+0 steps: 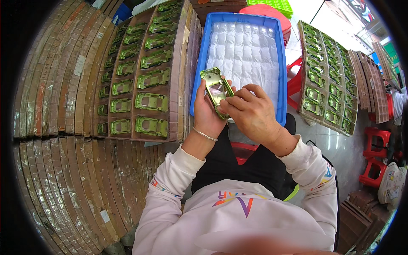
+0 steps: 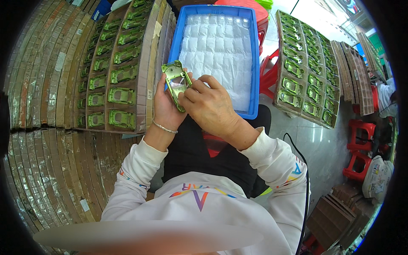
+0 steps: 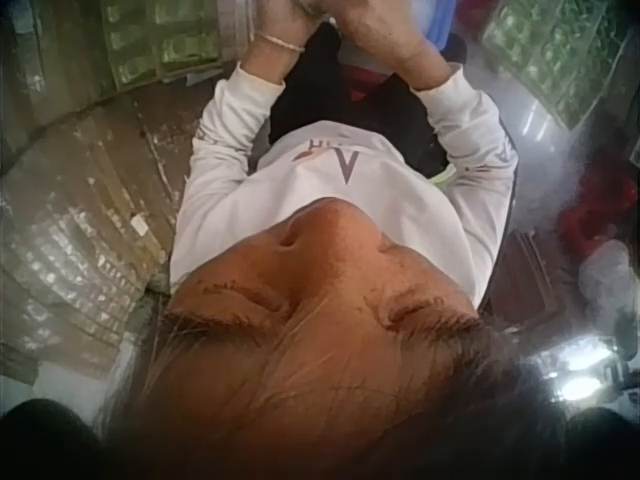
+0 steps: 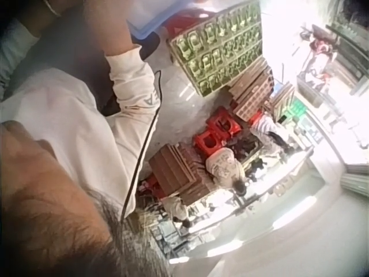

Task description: The person assembles plastic toy car bodies by hand, inserting internal components into each body.

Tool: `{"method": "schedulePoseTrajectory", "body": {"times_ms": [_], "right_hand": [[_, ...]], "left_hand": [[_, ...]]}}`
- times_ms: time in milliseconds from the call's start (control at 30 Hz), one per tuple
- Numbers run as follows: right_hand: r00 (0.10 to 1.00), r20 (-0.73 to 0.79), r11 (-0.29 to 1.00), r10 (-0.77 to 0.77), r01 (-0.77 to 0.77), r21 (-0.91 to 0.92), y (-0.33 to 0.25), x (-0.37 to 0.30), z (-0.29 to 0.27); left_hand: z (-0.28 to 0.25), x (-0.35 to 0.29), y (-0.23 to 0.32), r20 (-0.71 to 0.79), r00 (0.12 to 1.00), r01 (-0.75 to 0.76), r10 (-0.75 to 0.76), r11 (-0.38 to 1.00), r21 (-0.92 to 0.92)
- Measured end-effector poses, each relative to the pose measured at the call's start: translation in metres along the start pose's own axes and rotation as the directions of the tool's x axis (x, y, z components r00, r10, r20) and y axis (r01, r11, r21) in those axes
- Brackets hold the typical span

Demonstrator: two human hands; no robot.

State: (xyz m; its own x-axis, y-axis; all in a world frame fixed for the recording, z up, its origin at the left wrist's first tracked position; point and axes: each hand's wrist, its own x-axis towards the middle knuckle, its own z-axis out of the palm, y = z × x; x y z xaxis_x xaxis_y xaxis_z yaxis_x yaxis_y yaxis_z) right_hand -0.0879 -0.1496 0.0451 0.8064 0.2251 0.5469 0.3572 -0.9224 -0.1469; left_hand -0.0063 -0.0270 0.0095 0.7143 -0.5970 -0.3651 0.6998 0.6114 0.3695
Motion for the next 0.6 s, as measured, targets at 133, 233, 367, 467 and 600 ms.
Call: {"method": "schedulePoseTrajectory", "body": {"times_ms": [133,233,367,467,600], "right_hand": [[0.998,0.052,0.999,-0.027,0.025,0.032,0.001,-0.003,0.000],[0.998,0.037,0.997,-0.057,0.055,0.048,0.000,-0.005,-0.005],[0.997,-0.008,0.996,-0.076,0.076,0.037,0.001,-0.005,-0.010],[0.998,0.019,0.998,-0.063,0.063,0.022,-0.002,-0.006,-0.010],[0.999,0.037,0.999,-0.039,0.039,0.007,0.000,-0.006,-0.008]], "left_hand": [[0.001,-0.002,-0.001,-0.005,1.000,0.028,-0.028,1.000,-0.004],[0.005,-0.004,-0.001,0.016,1.000,0.020,-0.021,1.000,0.018],[0.010,-0.004,-0.001,0.040,0.999,0.036,-0.036,0.999,0.014],[0.009,-0.003,-0.001,0.040,0.998,0.046,-0.046,0.999,0.000],[0.009,-0.005,-0.001,0.035,0.999,0.035,-0.036,0.999,0.026]]}}
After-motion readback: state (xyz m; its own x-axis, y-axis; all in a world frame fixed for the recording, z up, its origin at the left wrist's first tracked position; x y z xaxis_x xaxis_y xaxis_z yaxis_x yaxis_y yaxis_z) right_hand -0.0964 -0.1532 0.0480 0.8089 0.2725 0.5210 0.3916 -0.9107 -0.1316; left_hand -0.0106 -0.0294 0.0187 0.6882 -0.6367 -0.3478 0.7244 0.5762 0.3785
